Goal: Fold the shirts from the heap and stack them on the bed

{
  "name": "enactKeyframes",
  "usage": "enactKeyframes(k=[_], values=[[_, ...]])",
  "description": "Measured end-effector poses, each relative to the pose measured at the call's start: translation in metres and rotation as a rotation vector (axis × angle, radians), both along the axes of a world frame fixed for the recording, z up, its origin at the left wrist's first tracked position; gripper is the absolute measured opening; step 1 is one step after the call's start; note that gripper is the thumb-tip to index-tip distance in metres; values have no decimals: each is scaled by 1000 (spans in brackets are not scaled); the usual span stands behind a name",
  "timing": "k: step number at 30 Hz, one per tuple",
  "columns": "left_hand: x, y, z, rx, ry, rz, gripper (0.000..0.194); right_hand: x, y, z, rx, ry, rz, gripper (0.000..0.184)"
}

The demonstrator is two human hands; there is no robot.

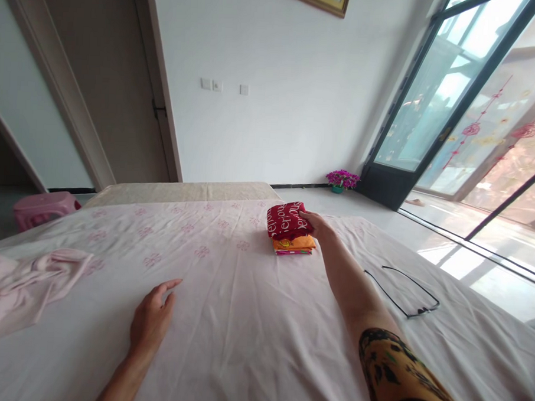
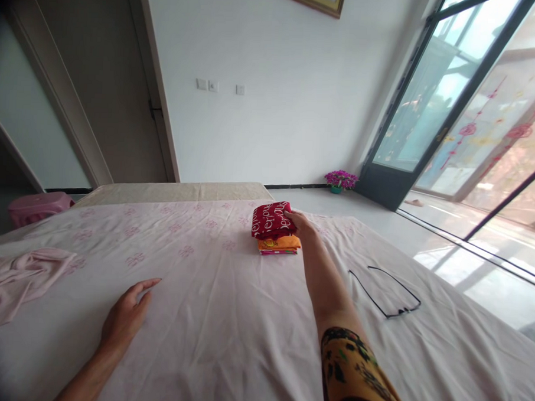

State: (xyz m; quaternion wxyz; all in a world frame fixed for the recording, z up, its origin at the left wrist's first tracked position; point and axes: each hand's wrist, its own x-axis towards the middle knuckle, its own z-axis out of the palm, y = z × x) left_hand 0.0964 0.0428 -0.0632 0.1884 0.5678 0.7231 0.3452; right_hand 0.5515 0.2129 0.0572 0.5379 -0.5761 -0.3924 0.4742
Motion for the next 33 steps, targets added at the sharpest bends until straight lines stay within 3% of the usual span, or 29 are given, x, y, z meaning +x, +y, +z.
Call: enactKeyframes(k=[6,16,21,25,29,33], values=[[1,0,2,17,21,-9,38,11,8,-23,-47,-97,-11,2],[2,-1,4,10,40,-30,38,20,12,-25,-66,-426,36,16],[3,-1,6,1,53,-44,38,23,6,-19,-68,-700,-102,28],[4,-2,9,-2,54,-43,38,5,7,-11,14,-933,-226,42],[3,-3,9,12,65,-59,37,-28,7,-21,245,-1418,-115,46],[3,-2,8,7,87,-67,37,-37,0,-50,365,-1688,83,45]])
